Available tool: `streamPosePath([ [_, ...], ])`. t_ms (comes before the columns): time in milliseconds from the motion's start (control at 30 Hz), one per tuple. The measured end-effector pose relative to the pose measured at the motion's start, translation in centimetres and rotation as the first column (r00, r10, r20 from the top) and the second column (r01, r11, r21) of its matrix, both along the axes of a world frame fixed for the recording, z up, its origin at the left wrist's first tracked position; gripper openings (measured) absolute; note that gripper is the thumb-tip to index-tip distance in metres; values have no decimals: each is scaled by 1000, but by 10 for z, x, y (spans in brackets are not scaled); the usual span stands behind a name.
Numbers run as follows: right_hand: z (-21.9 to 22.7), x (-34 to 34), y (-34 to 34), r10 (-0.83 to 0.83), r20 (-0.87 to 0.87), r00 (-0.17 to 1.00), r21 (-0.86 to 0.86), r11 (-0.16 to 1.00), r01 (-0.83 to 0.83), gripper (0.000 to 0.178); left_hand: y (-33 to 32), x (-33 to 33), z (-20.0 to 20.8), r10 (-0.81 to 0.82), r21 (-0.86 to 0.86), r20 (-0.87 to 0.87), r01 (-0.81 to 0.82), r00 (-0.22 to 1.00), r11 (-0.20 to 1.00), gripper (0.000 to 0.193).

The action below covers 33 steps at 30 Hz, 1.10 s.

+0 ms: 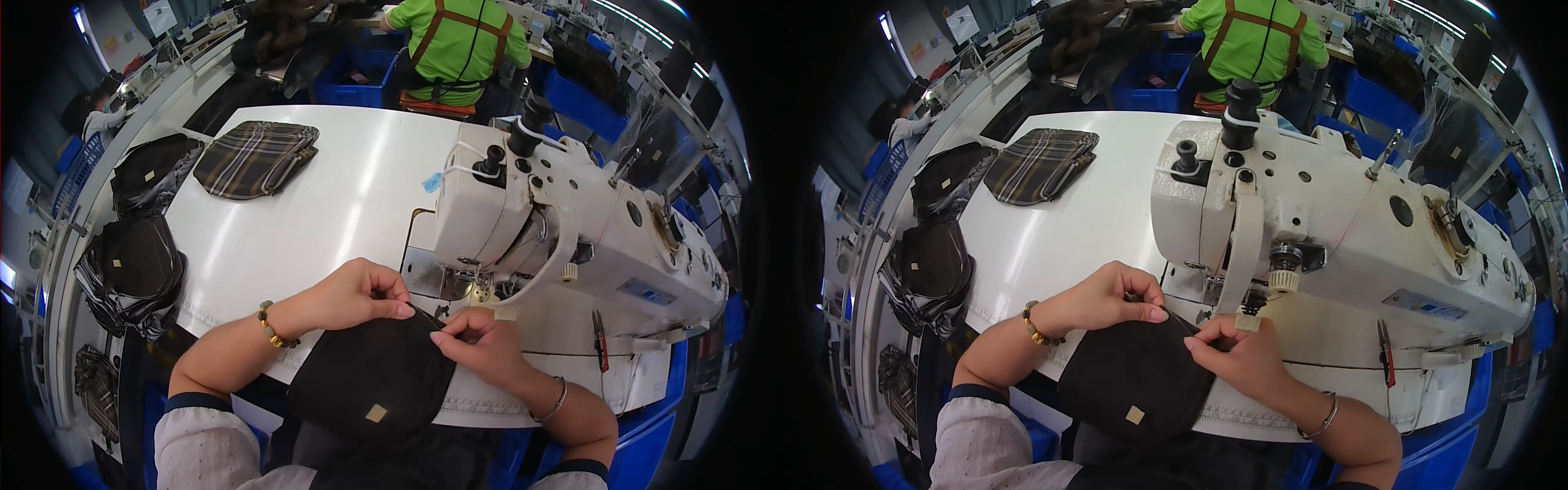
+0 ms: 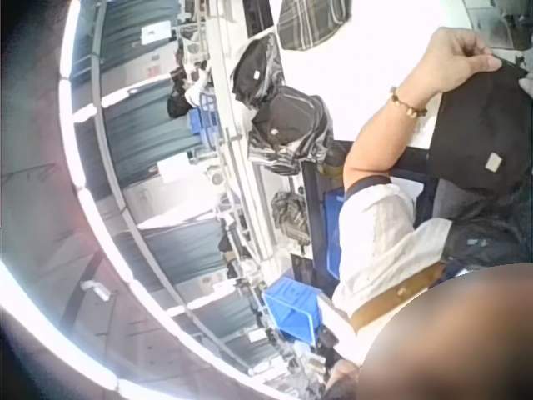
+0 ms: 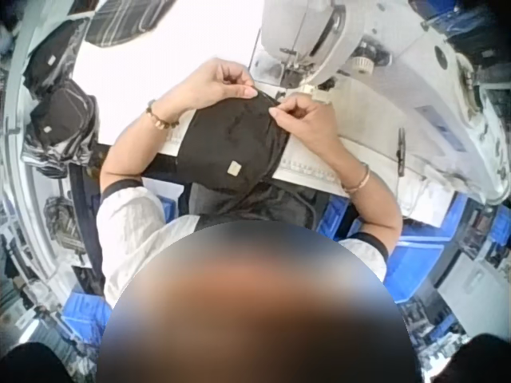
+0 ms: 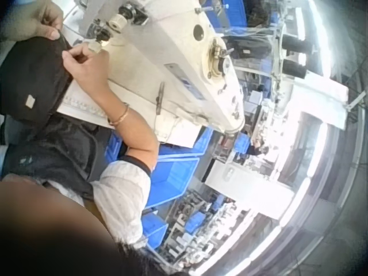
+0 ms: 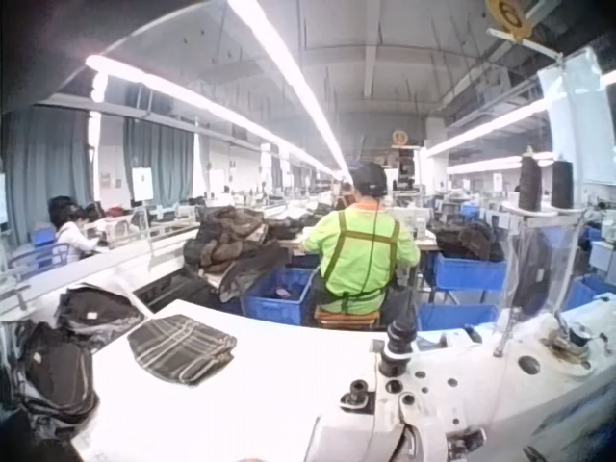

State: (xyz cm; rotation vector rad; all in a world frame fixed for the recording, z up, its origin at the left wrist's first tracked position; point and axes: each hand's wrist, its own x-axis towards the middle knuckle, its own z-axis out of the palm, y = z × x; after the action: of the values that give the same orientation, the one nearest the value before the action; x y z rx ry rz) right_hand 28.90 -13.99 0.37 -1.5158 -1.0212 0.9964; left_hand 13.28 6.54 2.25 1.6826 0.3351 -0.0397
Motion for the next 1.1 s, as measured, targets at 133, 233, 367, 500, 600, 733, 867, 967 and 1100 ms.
streamPosePath([
  [133,-1,-2,1,-34,-129,991,-24,999,32,14,2,0,1,-40,-104,-12,39,999,994,12],
  [233,-1,-4,-1,-25,-132,991,30,999,30,16,1,0,2,-84,-176,22,87,996,981,11],
  [367,2,-6,-2,-42,0,999,69,997,42,16,-3,-1,2,-103,-243,37,109,994,964,9],
  [500,7,-8,1,-76,166,983,248,968,33,17,-5,-5,8,-117,-126,32,120,993,985,10],
  [600,9,-8,1,-63,265,962,333,942,-30,16,-8,-8,12,-101,-37,14,102,995,994,10],
  [733,12,-9,1,-70,279,958,384,922,-44,17,-18,-10,14,-40,-38,96,44,995,998,13],
  [867,12,-12,-2,-9,90,996,271,962,-16,17,-19,-15,19,-11,-164,126,31,992,986,13],
  [967,11,-15,-4,31,-27,999,191,981,-25,18,-18,-18,22,-33,-234,40,41,999,971,12],
  [1100,10,-17,-8,38,-60,997,109,994,-31,18,-22,-19,22,-33,-137,38,38,999,990,12],
])
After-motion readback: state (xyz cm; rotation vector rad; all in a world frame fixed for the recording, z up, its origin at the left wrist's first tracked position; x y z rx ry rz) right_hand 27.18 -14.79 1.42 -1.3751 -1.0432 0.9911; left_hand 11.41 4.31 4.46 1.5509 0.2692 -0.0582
